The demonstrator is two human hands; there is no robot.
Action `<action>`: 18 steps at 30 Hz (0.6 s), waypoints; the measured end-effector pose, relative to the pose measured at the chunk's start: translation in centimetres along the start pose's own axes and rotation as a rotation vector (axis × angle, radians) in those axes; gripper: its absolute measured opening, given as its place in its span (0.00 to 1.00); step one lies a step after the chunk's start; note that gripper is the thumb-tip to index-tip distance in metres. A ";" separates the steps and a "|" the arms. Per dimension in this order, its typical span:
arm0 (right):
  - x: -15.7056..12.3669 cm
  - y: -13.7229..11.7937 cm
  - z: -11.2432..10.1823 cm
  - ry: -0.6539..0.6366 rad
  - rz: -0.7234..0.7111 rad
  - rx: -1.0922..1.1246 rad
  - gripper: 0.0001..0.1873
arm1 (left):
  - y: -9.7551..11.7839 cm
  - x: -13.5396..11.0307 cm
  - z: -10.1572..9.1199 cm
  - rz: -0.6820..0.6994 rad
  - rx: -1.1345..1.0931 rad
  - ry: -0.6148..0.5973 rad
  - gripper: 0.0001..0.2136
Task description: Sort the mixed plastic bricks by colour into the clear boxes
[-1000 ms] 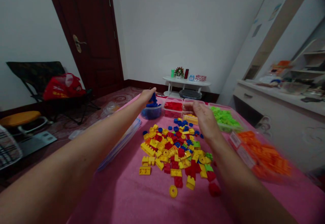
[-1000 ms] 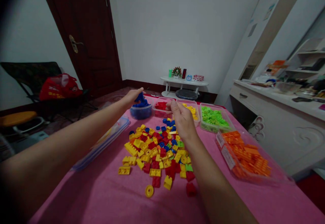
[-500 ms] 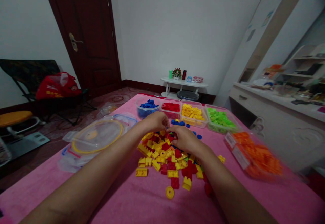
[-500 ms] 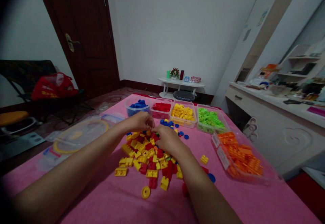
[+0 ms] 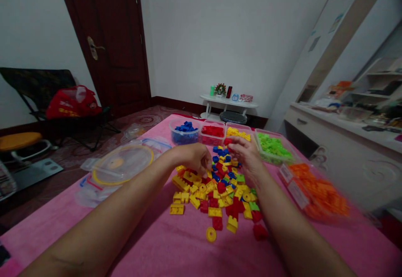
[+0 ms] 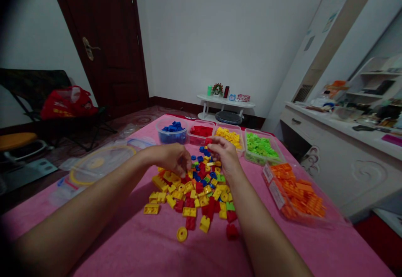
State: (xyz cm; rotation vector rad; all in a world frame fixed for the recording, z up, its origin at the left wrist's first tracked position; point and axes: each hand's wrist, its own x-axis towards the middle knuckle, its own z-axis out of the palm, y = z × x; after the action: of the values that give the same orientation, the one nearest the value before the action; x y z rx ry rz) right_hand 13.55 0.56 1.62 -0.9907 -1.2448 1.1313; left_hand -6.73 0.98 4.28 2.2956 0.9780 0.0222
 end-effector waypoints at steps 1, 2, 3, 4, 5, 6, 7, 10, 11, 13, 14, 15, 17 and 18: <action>0.0 -0.2 -0.1 0.030 0.036 0.172 0.16 | 0.3 -0.1 0.2 0.004 0.005 -0.068 0.14; -0.1 -0.3 -0.2 0.042 0.065 0.306 0.16 | 0.5 -0.1 0.4 0.008 0.022 -0.112 0.15; -0.1 -0.3 -0.2 0.040 0.088 0.391 0.16 | 0.7 0.0 0.7 0.010 0.048 -0.127 0.15; -0.1 -0.2 -0.2 0.037 0.103 0.418 0.16 | 0.8 0.1 1.0 0.011 0.085 -0.118 0.14; -0.1 0.1 -0.2 0.032 0.118 0.384 0.16 | 0.9 0.3 1.2 0.010 0.123 -0.090 0.13; 0.0 0.5 -0.1 0.019 0.134 0.295 0.16 | 1.0 0.4 1.5 0.013 0.159 -0.056 0.11; 0.0 1.0 -0.1 0.003 0.142 0.160 0.16 | 1.0 0.6 1.7 0.022 0.188 -0.028 0.11; 0.2 2.6 0.1 -0.084 0.069 -0.425 0.15 | 0.9 0.8 2.1 0.032 0.214 0.022 0.10; 0.2 3.0 0.1 -0.106 0.020 -0.630 0.15 | 0.9 0.8 2.1 0.023 0.206 0.026 0.10; 0.1 3.6 0.2 -0.136 -0.053 -0.955 0.13 | 0.7 0.8 1.9 0.014 0.168 0.032 0.10; 0.0 3.8 0.3 -0.156 -0.060 -1.053 0.12 | 0.5 0.9 1.8 0.017 0.135 0.049 0.10; -0.1 3.8 0.3 -0.174 -0.053 -1.111 0.11 | 0.4 1.0 1.7 0.025 0.091 0.079 0.09; -0.2 3.8 0.3 -0.196 -0.028 -1.145 0.09 | 0.1 1.3 1.5 0.034 -0.052 0.184 0.08; -0.1 3.8 0.3 -0.187 -0.021 -1.132 0.08 | 0.0 1.5 1.5 0.022 -0.165 0.254 0.06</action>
State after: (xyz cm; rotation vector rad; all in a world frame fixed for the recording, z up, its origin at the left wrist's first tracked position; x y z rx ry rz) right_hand 12.93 1.16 -2.05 -1.6896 -2.1045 0.4240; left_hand -5.26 1.18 2.74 2.1863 1.0344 0.3976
